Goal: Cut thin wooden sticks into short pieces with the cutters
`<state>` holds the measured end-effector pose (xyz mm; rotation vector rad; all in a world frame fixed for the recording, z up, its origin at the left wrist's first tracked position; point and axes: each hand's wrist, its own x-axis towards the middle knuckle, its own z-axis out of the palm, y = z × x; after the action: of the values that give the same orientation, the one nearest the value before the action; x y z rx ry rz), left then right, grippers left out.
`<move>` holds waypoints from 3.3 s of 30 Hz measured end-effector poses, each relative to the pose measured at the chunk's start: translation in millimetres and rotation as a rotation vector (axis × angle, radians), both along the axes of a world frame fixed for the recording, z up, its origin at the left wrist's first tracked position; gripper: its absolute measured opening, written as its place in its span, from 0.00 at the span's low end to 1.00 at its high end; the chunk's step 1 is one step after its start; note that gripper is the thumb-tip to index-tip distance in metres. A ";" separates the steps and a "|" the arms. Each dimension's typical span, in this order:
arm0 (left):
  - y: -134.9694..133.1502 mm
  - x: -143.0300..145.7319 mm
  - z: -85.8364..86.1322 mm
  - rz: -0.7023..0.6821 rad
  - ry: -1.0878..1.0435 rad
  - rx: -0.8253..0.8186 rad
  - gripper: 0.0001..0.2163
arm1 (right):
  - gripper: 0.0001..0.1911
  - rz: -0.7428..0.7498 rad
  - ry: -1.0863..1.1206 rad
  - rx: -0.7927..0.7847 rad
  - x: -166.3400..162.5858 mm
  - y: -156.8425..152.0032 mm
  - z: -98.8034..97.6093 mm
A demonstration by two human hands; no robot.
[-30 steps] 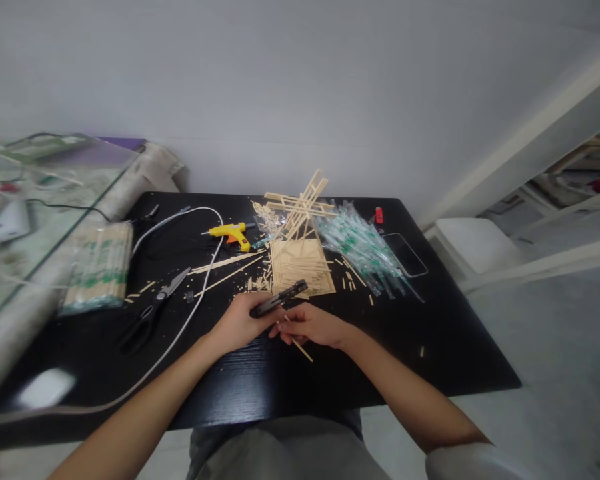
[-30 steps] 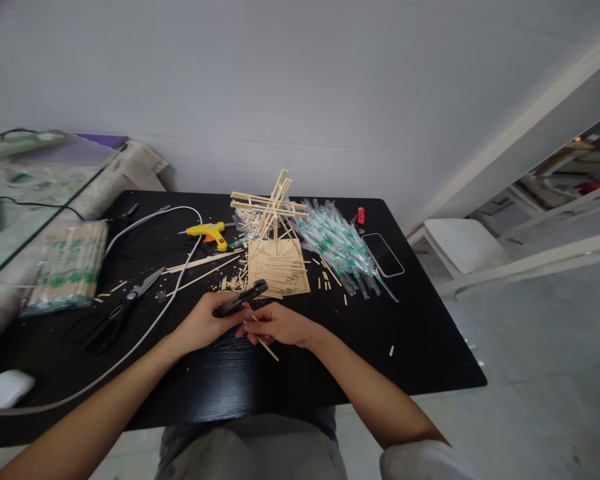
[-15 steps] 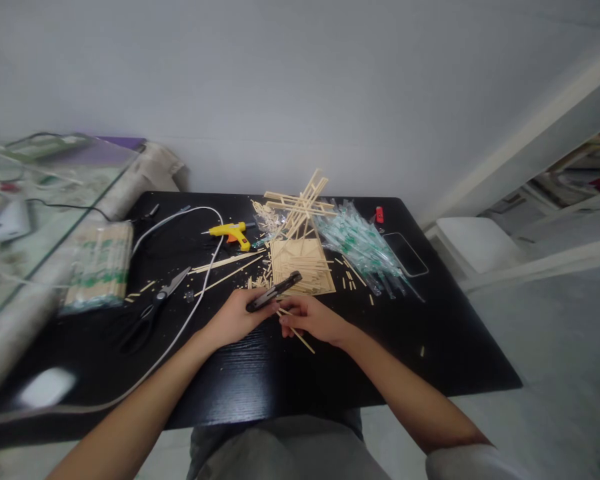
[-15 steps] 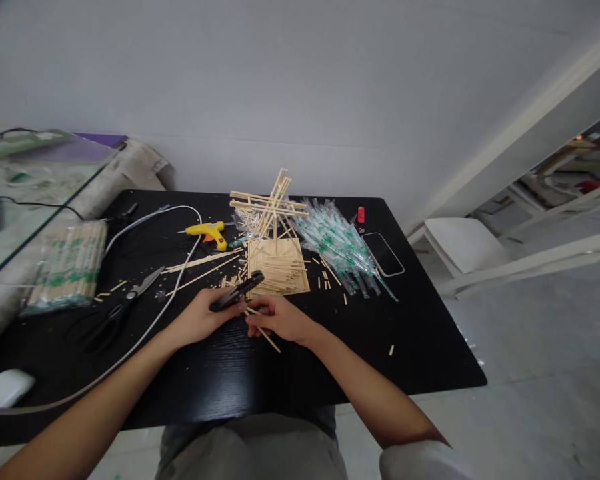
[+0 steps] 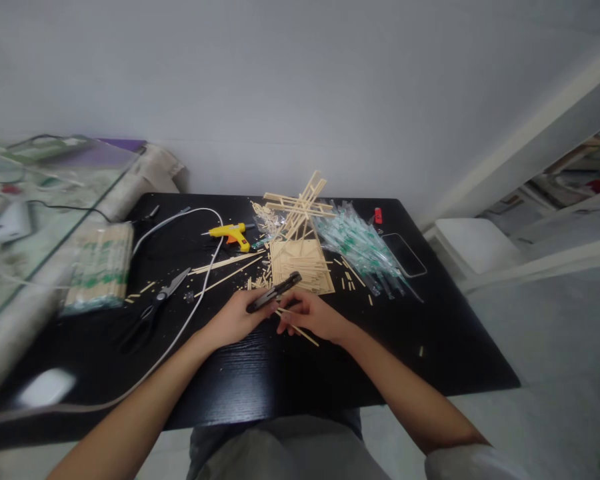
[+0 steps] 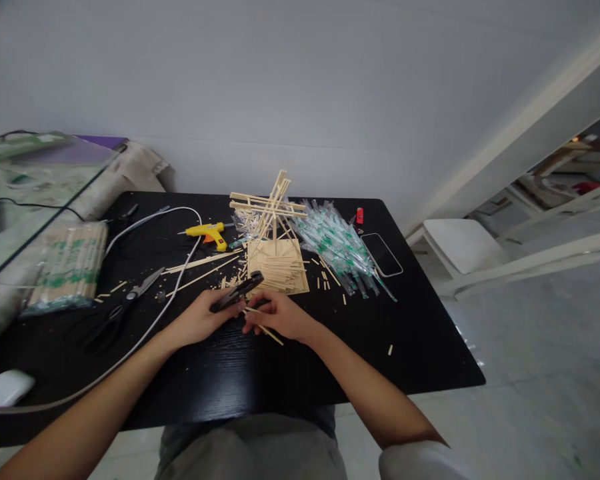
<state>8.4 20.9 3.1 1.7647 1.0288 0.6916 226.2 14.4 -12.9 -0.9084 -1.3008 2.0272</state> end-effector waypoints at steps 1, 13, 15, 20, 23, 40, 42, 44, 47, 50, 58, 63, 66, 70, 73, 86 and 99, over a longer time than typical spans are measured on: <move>0.2 0.2 0.0 0.031 -0.009 0.005 0.13 | 0.24 -0.005 0.048 -0.038 1.2 1.5 1.2; -7.7 12.2 -13.4 0.405 -0.108 0.035 0.16 | 0.21 -0.313 0.258 -0.081 -5.1 2.8 -0.9; -11.5 14.9 -15.2 0.396 -0.065 0.099 0.14 | 0.19 -0.386 0.244 -0.091 -7.6 2.1 -4.1; -17.1 16.7 -18.2 0.290 0.026 0.214 0.09 | 0.19 -0.493 0.229 -0.113 -9.0 4.2 -10.9; -16.8 16.1 -19.2 0.238 0.061 0.210 0.09 | 0.20 -0.509 0.219 -0.061 -9.2 4.8 -11.0; -12.9 12.1 -7.3 0.232 -0.173 0.071 0.09 | 0.11 -0.292 -0.420 0.776 -3.9 -4.7 -26.7; -14.1 12.4 -8.8 0.226 -0.121 0.101 0.08 | 0.11 -0.284 -0.421 0.759 -4.4 -3.9 -28.5; -14.9 12.9 -9.9 0.229 -0.075 0.137 0.07 | 0.11 -0.283 -0.416 0.742 -4.8 -3.1 -28.1; -15.2 13.9 -10.3 0.236 -0.066 0.154 0.08 | 0.13 -0.274 -0.412 0.742 -5.4 -2.2 -26.1; -15.0 14.8 -10.0 0.245 -0.083 0.131 0.09 | 0.13 -0.256 -0.411 0.763 -5.8 -2.5 -25.6; -13.7 13.4 -10.5 0.228 -0.111 0.105 0.09 | 0.11 -0.258 -0.430 0.791 -6.8 -5.2 -27.7; -11.8 12.2 -8.4 0.213 -0.122 0.070 0.10 | 0.09 -0.274 -0.445 0.854 -7.5 -2.8 -29.1; -10.3 12.0 -8.4 0.224 -0.145 0.039 0.10 | 0.07 -0.280 -0.433 0.876 -8.0 -1.0 -30.1; -9.1 11.4 -9.4 0.233 -0.146 0.027 0.10 | 0.04 -0.277 -0.434 0.888 -8.1 0.9 -28.3; -9.3 11.1 -8.6 0.228 -0.144 0.038 0.10 | 0.03 -0.268 -0.453 0.907 -7.7 1.1 -26.3; -10.8 10.7 -10.4 0.183 -0.122 0.085 0.09 | 0.16 -0.302 -0.413 0.807 -7.8 -2.1 -36.3; -11.8 11.9 -6.5 0.182 -0.088 0.118 0.09 | 0.16 -0.287 -0.412 0.808 -7.0 -2.5 -39.2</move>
<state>20.3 9.0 -3.4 1.7376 1.1168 0.9530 219.2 11.9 -52.0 -1.0413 -1.8665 0.9603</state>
